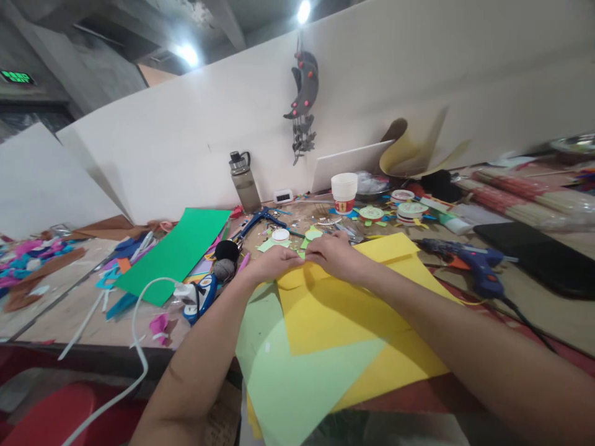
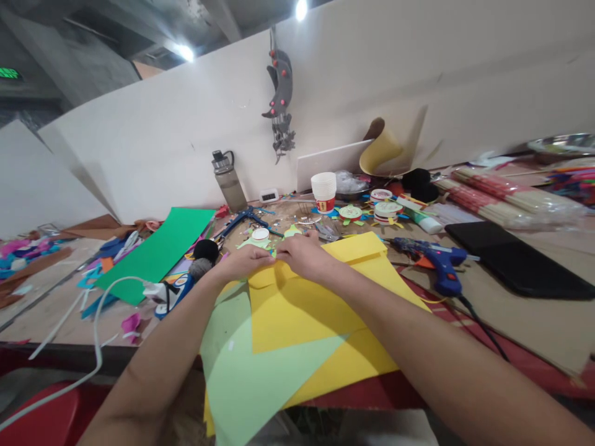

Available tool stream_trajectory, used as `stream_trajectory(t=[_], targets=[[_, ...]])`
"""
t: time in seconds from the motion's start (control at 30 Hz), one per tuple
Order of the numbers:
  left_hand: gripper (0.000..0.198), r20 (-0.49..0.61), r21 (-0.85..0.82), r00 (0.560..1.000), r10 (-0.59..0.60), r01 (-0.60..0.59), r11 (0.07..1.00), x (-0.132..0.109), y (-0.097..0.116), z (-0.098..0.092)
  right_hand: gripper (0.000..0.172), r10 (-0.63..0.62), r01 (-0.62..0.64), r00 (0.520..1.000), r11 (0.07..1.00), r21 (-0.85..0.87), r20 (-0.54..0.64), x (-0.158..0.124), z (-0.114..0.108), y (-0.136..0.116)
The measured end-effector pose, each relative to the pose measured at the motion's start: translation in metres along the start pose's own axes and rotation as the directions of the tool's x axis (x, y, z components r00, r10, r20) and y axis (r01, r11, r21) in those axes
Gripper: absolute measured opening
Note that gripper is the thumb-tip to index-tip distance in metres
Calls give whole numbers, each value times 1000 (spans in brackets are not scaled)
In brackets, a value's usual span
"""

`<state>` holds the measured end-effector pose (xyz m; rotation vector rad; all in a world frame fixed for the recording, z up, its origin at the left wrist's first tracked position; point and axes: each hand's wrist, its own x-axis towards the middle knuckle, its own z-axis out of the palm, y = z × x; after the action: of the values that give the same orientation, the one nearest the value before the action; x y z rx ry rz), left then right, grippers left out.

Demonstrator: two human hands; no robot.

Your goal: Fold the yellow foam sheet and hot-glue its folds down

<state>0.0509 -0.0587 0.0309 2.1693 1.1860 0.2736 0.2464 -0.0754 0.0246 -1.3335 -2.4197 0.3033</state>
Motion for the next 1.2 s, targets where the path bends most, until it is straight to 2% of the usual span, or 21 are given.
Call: stream_trajectory(t=[0.33, 0.6, 0.73, 0.87, 1.03, 1.2], targets=[[56, -18, -12, 1000, -1, 0, 1000, -5, -9, -7, 25, 62, -61, 998, 998, -18, 30, 1, -3, 8], [48, 35, -222, 990, -136, 141, 965, -4, -11, -8, 25, 63, -63, 998, 998, -11, 27, 1, -3, 10], [51, 81, -323, 989, -121, 141, 936, -7, -13, -10, 24, 69, -69, 997, 998, -11, 16, 0, -5, 10], [52, 143, -351, 984, -104, 149, 924, -10, -18, -16, 26, 66, -66, 998, 998, -18, 23, 0, -5, 11], [51, 125, -266, 984, -123, 153, 952, -12, -17, -24, 26, 65, -65, 998, 998, -17, 17, -2, -7, 11], [44, 30, -39, 999, 29, -28, 999, -6, -4, -15, 26, 52, -52, 999, 998, -26, 12, -1, -5, 3]])
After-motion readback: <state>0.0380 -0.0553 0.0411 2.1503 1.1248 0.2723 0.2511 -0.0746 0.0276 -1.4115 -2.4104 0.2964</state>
